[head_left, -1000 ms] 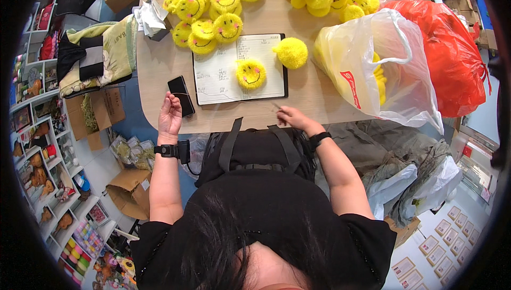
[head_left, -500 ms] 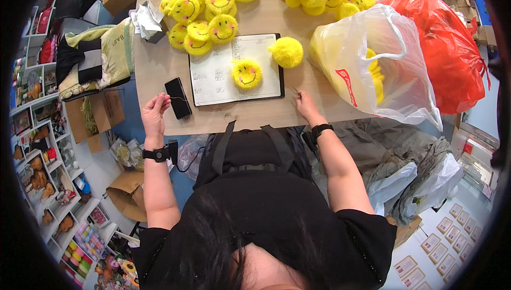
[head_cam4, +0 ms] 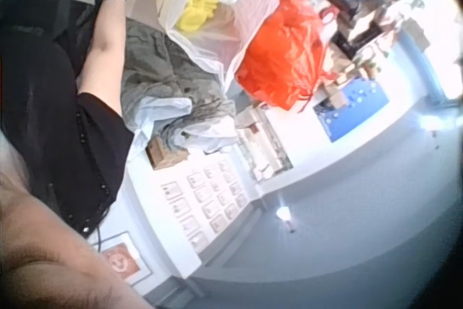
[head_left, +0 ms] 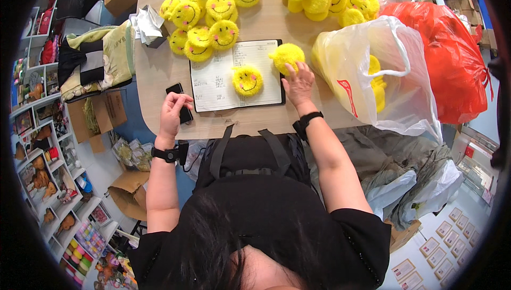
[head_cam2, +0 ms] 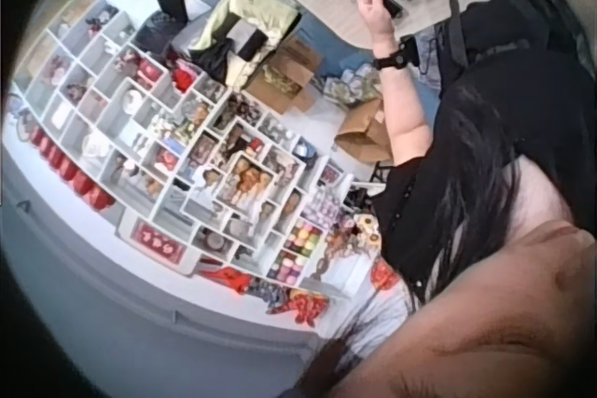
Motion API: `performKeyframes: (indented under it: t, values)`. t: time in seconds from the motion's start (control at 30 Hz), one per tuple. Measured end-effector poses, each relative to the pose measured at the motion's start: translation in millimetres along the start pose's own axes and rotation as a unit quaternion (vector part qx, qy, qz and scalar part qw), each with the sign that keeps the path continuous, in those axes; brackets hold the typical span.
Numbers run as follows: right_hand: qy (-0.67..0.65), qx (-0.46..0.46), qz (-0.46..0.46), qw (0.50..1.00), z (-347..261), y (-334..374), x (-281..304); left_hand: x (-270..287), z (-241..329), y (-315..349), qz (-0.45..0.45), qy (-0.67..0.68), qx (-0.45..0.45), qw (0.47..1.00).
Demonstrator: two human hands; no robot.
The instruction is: The person assembles yellow smiley-face plush toys by attaching small pom-pom pieces to the main body using a needle and thread. They repeatedly pick up a plush, sew on a pom-pom, and place the finished item into a plastic bag.
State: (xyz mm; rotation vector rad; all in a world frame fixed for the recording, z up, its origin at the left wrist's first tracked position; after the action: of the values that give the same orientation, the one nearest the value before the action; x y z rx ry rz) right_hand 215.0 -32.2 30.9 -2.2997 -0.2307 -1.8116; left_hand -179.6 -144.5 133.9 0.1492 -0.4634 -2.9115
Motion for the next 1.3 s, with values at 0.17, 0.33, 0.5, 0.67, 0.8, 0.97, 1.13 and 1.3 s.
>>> performKeyframes:
  t: [0.17,0.33,0.5,0.67,0.8,0.97,1.13,1.3]
  values:
    - [0.062,-0.036,-0.102,0.992,4,-45,-36,-38,-14,10,-0.039,0.042,0.055,0.997]
    - [0.031,-0.011,-0.028,0.999,26,-68,-53,-67,-25,19,-0.043,0.063,0.114,0.991]
    - [-0.219,-0.063,0.01,0.974,48,-83,-28,-80,-33,19,-0.038,0.046,0.154,0.986]
    - [-0.692,-0.227,-0.166,0.664,26,-56,3,-111,-52,-4,-0.042,0.016,0.137,0.99]
    - [-0.801,-0.231,-0.331,0.442,-25,-9,37,-151,-53,-26,-0.058,-0.04,0.086,0.994]
    - [-0.805,-0.181,-0.401,0.399,-58,20,59,-189,-31,-22,-0.131,0.11,0.119,0.978]
    - [-0.783,-0.209,-0.388,0.439,-56,40,68,-190,-20,-11,-0.163,0.129,0.171,0.963]
    - [-0.682,-0.091,-0.322,0.65,-54,32,86,-186,-12,1,-0.144,0.045,0.149,0.977]
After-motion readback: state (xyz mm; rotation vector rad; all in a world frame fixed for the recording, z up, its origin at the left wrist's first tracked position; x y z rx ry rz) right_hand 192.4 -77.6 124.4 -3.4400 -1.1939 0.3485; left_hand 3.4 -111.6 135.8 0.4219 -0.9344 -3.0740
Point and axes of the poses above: each hand's wrist, its own y-axis away from the middle knuckle, its own x-axis out of the back of the hand, z = x × y, the point moved 5 cm from there along -y, towards the middle knuckle, and after that the axes turned 2 degrees about -x, right-handed, at the moved point
